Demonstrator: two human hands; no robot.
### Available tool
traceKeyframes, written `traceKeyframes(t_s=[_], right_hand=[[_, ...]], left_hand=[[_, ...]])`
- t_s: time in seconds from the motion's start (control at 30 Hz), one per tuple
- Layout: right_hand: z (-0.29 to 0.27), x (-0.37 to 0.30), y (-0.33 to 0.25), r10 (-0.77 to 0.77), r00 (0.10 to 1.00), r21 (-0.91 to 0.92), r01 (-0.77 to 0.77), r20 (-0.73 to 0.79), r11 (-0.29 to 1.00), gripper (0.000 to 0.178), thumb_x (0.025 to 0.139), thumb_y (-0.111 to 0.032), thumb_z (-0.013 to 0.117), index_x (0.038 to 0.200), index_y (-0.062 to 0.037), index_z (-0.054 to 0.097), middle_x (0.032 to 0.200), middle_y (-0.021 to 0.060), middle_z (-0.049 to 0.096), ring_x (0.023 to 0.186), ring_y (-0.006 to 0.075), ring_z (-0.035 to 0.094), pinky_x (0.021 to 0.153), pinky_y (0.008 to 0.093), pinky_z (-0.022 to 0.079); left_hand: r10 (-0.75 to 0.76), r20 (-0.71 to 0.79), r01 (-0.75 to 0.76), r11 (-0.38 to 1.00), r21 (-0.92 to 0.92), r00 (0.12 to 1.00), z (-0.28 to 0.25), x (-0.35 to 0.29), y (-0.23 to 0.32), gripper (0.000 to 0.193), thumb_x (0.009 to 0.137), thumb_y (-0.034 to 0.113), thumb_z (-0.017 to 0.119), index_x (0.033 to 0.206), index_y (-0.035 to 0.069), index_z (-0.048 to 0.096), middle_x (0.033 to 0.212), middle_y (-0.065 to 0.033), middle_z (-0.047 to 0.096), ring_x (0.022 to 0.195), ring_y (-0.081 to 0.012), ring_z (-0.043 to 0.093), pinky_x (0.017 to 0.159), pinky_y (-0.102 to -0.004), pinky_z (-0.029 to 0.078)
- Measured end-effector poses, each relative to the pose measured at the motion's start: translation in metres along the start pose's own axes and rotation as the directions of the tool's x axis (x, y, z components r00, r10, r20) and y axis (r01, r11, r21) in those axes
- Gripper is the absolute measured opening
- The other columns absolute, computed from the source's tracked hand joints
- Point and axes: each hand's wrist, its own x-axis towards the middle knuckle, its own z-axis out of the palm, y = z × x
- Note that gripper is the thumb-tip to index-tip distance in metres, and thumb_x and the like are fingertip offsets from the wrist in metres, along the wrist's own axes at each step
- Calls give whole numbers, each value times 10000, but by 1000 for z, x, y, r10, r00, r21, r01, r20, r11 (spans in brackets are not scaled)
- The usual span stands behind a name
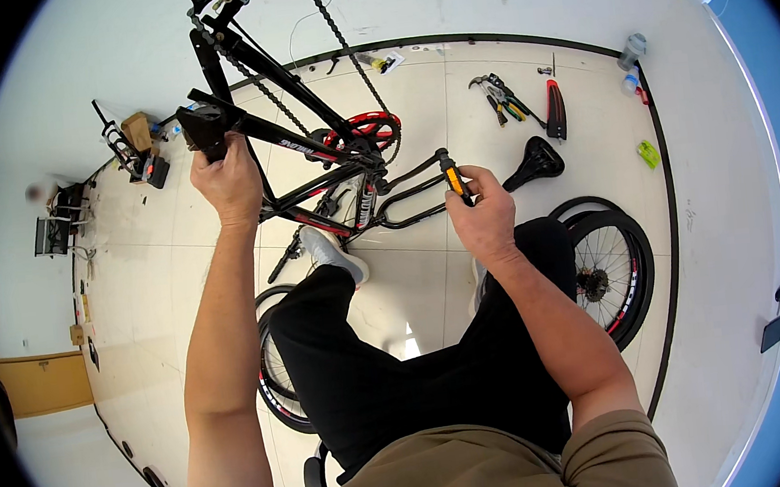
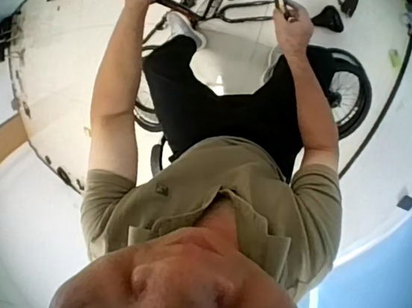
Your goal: The person assembles a bicycle by attaching a pedal to the crank arm using a pedal wrench. They rotate the crank to test the pedal and chain movement, then continue tightening the pedal. The bicycle frame is held upside down during the process.
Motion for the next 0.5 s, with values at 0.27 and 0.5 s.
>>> traceKeyframes(t_s=[0.27,0.5], right_hand=[[-4,1,-1,2,1000,-54,-1,6,999,338,789,-100,692,1105,-3,624,741,46,649,589,112,534,583,274,431],[-4,9,8,2,1000,-43,-3,-30,999,306,817,-135,673,1081,15,638,805,100,692,748,198,654,727,313,497]], left_hand=[[-17,1,17,1000,-14,1000,0,-1,-3,120,858,82,668,808,-6,603,675,-26,600,620,-90,496,577,-267,422],[10,10,-10,1000,-18,1000,-2,0,-7,121,864,81,664,800,-2,602,668,0,576,616,-72,476,558,-258,404]])
